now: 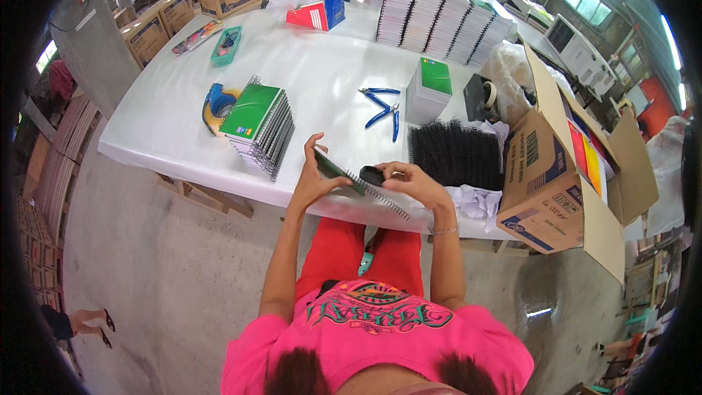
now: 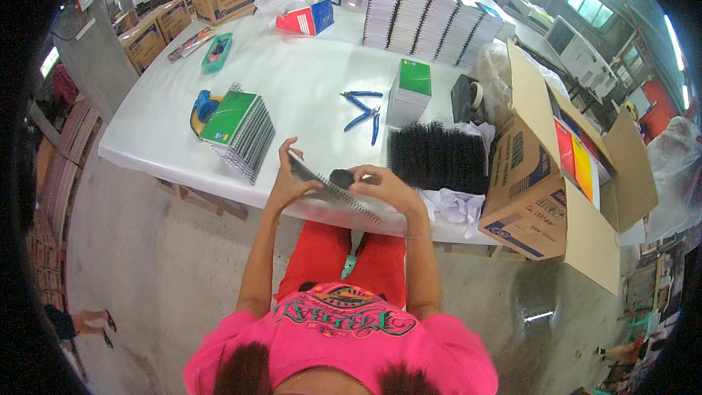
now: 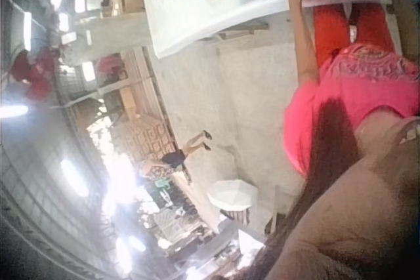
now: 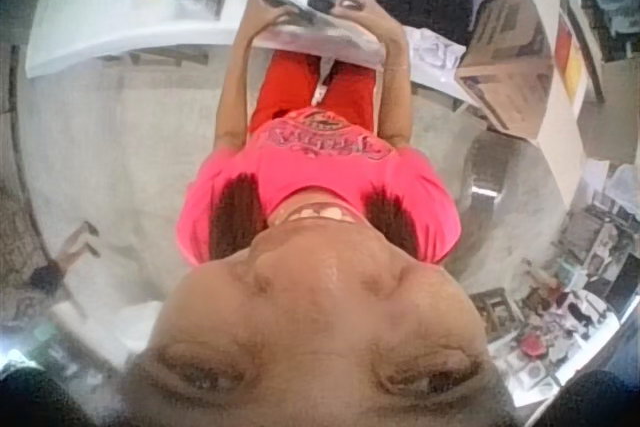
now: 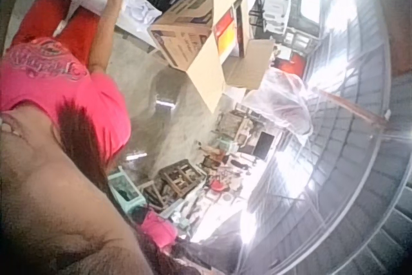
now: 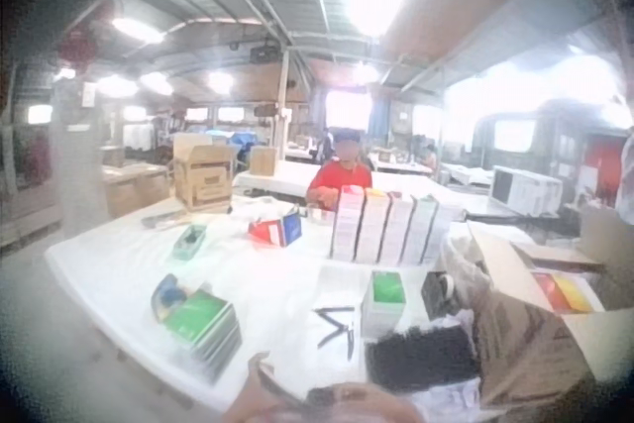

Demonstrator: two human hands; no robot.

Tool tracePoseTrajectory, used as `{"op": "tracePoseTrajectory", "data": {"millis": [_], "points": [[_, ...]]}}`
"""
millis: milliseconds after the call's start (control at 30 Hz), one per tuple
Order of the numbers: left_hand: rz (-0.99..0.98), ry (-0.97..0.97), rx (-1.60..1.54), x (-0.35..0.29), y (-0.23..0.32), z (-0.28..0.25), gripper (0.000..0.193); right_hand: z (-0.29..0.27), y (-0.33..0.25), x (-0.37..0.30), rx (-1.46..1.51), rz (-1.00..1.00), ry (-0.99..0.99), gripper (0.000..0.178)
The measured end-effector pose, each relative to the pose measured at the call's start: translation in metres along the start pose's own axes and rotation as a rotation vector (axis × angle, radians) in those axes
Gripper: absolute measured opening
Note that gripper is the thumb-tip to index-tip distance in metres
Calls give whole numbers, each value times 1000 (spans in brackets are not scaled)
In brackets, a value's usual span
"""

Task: The person assembles spiral-bound notebooks by inserting black plastic spiral coils into the punched holes of green notebook covers. They use pliers to secure the coils and stack the finished notebooks on the table.

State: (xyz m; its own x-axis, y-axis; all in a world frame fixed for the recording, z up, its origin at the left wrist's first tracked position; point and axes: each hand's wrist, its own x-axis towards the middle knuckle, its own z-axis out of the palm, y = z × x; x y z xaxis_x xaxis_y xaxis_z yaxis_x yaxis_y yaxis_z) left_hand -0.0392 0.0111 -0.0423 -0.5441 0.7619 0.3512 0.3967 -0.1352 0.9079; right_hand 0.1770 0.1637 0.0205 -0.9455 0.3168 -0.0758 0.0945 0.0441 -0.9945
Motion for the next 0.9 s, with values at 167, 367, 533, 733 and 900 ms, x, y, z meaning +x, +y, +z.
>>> {"op": "tracePoseTrajectory", "data": {"millis": [167,367,533,733,900], "points": [[-47,-52,-25,-1,-2,-4,115,1,-7,0,111,-69,35,16],[-26,-43,-20,3,-4,-2,100,10,-15,2,-126,-54,160,22],[6,-57,9,1,-3,-3,95,5,8,7,-4,-21,106,23],[38,-103,21,3,-8,-3,84,8,13,9,82,75,68,19],[-83,-208,-126,4,-14,-10,59,1,27,4,625,-90,-3,25]]}}
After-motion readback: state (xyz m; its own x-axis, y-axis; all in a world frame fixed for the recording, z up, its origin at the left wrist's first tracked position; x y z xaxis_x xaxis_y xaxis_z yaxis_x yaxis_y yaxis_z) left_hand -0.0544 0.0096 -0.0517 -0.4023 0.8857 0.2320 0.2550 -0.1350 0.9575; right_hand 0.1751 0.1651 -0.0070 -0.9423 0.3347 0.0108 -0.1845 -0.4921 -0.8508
